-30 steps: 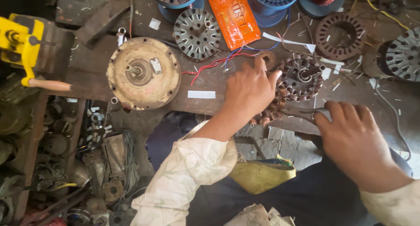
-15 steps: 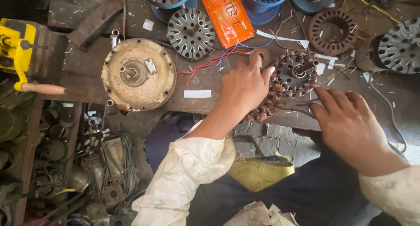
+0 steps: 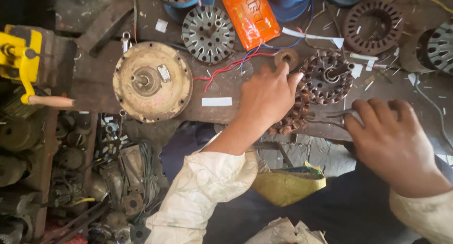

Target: The person uses pliers to repeatedly tap and adjust copper windings on a motor stator core. They hold the stator with one hand while striking it with the pliers in the other. The work continues throughout the clip without a visible final state.

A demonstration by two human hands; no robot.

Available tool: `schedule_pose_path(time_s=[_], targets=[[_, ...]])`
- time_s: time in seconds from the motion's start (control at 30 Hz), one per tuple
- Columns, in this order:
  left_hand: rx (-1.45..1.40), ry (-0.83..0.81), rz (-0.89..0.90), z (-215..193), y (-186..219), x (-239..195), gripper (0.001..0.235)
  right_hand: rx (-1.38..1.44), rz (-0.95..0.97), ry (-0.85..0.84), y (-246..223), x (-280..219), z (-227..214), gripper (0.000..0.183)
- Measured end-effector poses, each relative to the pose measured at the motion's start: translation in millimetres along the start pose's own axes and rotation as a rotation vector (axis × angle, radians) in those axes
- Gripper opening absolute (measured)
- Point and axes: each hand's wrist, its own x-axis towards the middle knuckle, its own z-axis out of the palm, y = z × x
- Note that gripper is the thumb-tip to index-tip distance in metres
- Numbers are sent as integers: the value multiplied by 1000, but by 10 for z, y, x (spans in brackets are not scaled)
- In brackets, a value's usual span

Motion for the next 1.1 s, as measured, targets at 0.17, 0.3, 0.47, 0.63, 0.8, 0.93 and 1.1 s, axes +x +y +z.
schedule_pose_path(time_s=[0.17,0.3,0.47,0.63,0.8,0.93,1.1], targets=[[11,-38,-2,-58,33,38,46,68,-33,-161,63,32,116,28],[23,-57,-13,-43,38,64,48,118,-31,218,67,2,187,26],[39,-55,-22,12,28,81,47,66,163,130,-11,7,231,51],[50,-7,26,17,-2,92,45,194,195,-39,100,71,405,41],[40,-14,54,-15,-58,135,42,339,115,92,217,84,708,37],[32,7,71,31,-65,125,41,362,134,80,223,7,961,29],[89,-41,62,-6,-48,157,42,473,132,173,220,-2,1207,28]])
